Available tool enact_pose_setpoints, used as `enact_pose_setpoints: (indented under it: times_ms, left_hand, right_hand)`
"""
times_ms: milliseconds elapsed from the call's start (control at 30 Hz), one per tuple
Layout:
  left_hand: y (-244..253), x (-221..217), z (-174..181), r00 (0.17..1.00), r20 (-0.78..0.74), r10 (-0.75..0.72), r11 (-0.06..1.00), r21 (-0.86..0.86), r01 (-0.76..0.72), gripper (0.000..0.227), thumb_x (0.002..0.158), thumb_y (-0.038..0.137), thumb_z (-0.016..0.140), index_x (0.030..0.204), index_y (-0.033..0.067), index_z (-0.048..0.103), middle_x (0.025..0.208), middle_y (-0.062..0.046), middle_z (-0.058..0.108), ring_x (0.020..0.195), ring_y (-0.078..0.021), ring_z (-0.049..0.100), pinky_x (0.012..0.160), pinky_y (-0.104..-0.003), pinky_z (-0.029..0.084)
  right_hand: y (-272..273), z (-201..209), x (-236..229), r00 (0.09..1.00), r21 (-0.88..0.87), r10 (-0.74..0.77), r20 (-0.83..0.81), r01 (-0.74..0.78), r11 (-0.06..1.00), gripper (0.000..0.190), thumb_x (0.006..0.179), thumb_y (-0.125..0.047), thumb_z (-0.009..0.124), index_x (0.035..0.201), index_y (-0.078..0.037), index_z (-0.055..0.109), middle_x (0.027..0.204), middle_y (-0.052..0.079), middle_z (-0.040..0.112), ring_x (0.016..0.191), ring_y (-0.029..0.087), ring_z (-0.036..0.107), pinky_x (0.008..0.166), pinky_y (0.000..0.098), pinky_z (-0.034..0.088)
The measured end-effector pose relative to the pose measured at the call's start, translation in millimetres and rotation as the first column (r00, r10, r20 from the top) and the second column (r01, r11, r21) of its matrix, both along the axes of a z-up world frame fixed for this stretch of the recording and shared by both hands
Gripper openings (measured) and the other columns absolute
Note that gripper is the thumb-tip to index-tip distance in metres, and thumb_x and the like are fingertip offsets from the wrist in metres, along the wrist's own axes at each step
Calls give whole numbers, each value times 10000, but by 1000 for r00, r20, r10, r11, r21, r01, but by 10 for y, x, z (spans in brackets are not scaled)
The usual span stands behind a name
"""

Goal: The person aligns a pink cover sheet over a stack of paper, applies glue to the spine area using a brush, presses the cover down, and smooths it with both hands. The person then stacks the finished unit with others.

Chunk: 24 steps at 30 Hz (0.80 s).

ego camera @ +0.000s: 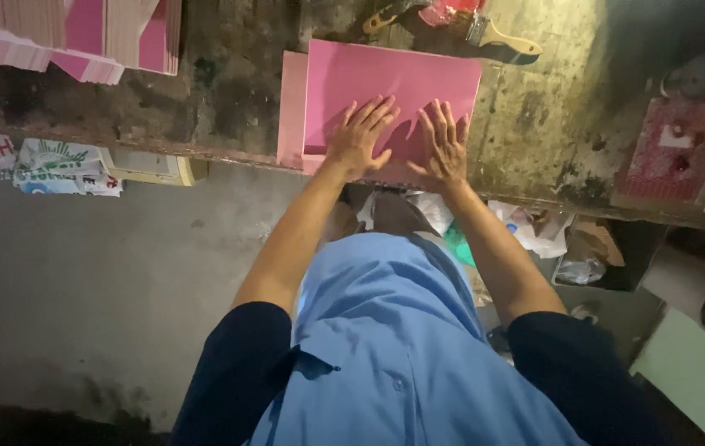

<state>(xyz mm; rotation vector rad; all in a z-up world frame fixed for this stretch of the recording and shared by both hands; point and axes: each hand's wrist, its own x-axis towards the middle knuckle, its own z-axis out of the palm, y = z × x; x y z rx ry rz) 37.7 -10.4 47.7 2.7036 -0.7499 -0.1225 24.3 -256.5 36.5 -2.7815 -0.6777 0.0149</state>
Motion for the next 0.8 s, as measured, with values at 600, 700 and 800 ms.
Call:
enact_pose_setpoints:
  times_ms: [600,700,800]
  left_hand:
    - [961,-125,210,992,-105,70,996,-54,-76,897,737,627,764,1546,342,501,1645,-1,371,1531,-305,290,1181,-639,268]
    - [1118,-160,166,991,-92,97,995,-22,-99,931,736,682,746,1569,377,463,1664,20,349,1538,-277,294,1205,-612,214]
    - [1280,-185,68,988,-128,87,995,-40,-93,972,710,703,729,1579,381,436,1668,39,334,1553,-248,260,1223,-585,148]
  right_hand:
    - [229,92,-24,994,-97,-99,50,104,990,1191,585,-389,949,1614,-163,394,1603,240,346,1497,414,303,1167,734,114]
    - [257,143,-1,989,-16,-114,95,116,993,934,805,-380,863,1588,-130,420,1555,247,389,1470,420,338,1151,731,83]
    - [286,-212,39,982,36,-116,148,111,993,913,763,-492,814,1552,-177,481,1543,230,413,1442,431,375,1130,755,96]
